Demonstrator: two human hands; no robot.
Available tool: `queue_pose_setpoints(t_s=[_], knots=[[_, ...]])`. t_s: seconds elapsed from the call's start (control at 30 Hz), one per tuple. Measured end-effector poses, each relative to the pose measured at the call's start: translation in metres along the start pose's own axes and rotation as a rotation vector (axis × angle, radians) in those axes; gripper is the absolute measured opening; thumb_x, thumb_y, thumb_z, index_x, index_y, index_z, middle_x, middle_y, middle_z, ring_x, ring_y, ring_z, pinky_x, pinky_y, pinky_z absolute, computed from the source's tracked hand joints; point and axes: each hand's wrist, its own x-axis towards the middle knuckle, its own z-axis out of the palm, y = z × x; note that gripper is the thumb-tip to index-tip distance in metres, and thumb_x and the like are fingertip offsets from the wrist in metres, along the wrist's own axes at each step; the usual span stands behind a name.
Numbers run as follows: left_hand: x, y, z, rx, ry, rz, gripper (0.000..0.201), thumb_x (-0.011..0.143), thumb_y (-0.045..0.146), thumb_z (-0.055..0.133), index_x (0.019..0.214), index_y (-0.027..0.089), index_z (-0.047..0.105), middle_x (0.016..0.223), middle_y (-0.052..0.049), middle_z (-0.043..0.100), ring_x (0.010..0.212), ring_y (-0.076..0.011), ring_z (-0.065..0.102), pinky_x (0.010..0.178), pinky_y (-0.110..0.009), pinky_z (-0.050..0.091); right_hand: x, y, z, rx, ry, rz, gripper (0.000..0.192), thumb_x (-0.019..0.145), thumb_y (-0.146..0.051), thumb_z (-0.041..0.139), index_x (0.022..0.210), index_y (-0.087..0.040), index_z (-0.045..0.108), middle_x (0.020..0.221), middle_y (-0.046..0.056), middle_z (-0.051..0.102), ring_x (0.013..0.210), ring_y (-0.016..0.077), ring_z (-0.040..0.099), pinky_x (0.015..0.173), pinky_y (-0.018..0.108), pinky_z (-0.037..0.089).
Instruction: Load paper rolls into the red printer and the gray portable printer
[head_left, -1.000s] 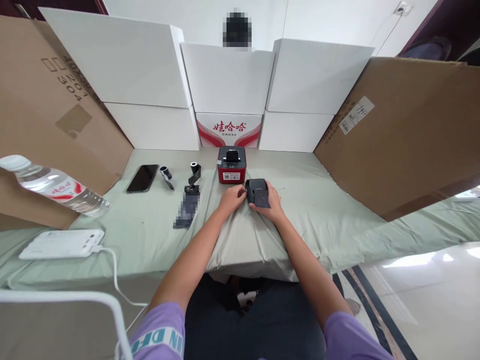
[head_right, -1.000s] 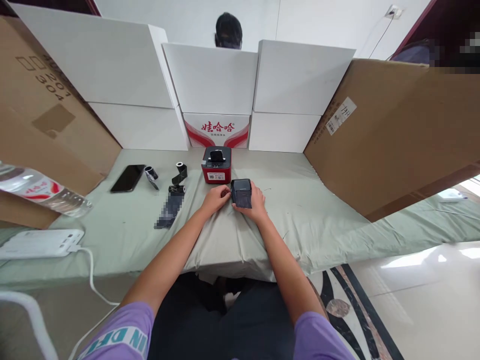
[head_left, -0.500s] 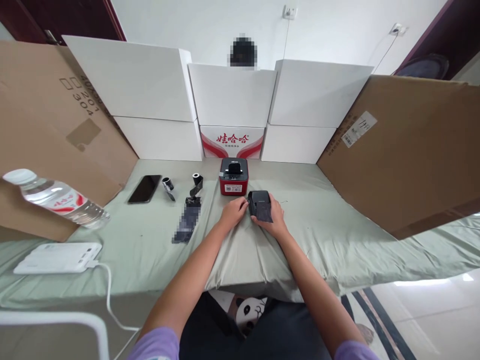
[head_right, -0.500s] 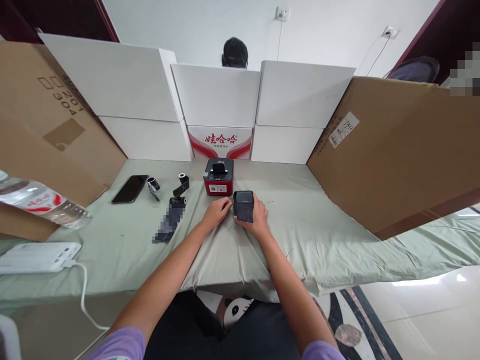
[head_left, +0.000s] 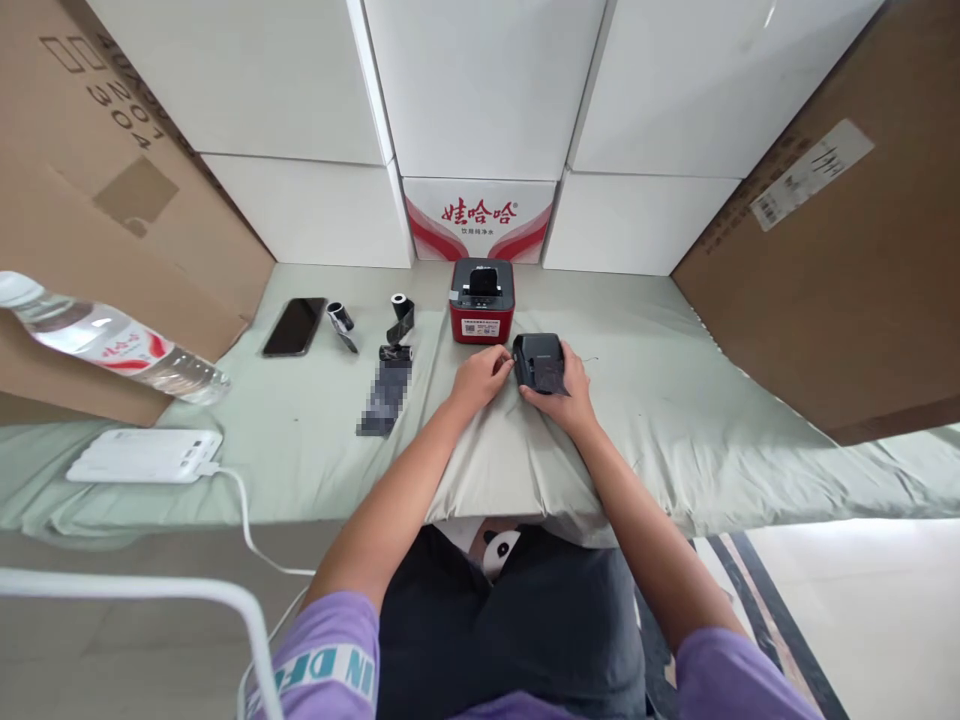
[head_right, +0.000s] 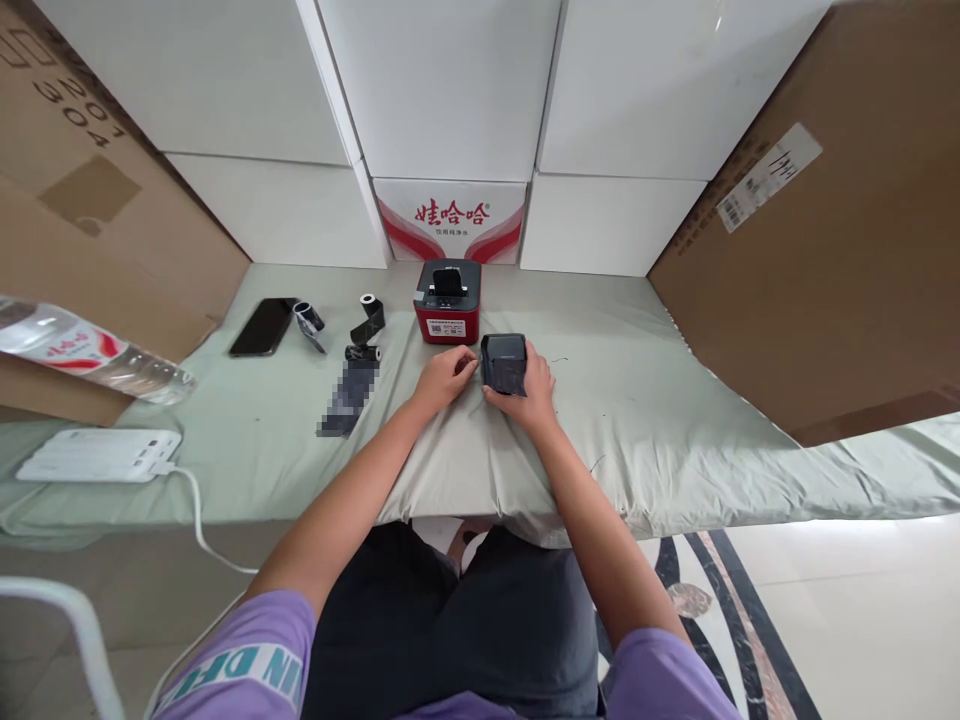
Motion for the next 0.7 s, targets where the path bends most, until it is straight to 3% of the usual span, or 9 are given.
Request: queue_pose_setpoints(t_s=[0.1,0.53,0.7], knots=[[-0.0002,0.0004,0.0004,-0.014,-0.025,0.027,0.021,0.094,0.026,0.059,0.112,0.023,0.069,0.092,-0.003,0.071,0.08,-0.0191,0.062,0.074,-0.03,0.044,0.0001,0.0012,0.0006,0.0,-0.001,-0.001,0.113,0.062,-0.055,0.081,0.157,-0.018,0.032,0.148,0.022,0.053,0.139,0.0438,0.05,0.113,0.064,0.039],[0.0031,-0.0027,0.0072,0.029,-0.01,-0.017,0.027,0.093,0.025,0.062,0.117,0.02,0.072,0.095,-0.005,0.073,0.081,-0.0198,0.065,0.075,-0.031,0.047,0.0011,-0.0019,-0.0012,0.014,-0.042,0.026,0.117,0.061,-0.055,0.083,0.158,-0.019,0.031,0.149,0.023,0.05,0.14,0.0447,0.048,0.114,0.064,0.039],[0.0056,-0.0029,0.0075,0.053,-0.012,-0.027,0.035,0.097,0.028,0.059,0.128,0.022,0.072,0.103,-0.006,0.077,0.09,-0.0221,0.068,0.08,-0.032,0.05,0.0001,0.0014,0.0019,0.028,-0.02,0.005,0.116,0.061,-0.056,0.083,0.159,-0.019,0.031,0.15,0.023,0.05,0.139,0.0443,0.048,0.114,0.065,0.038]])
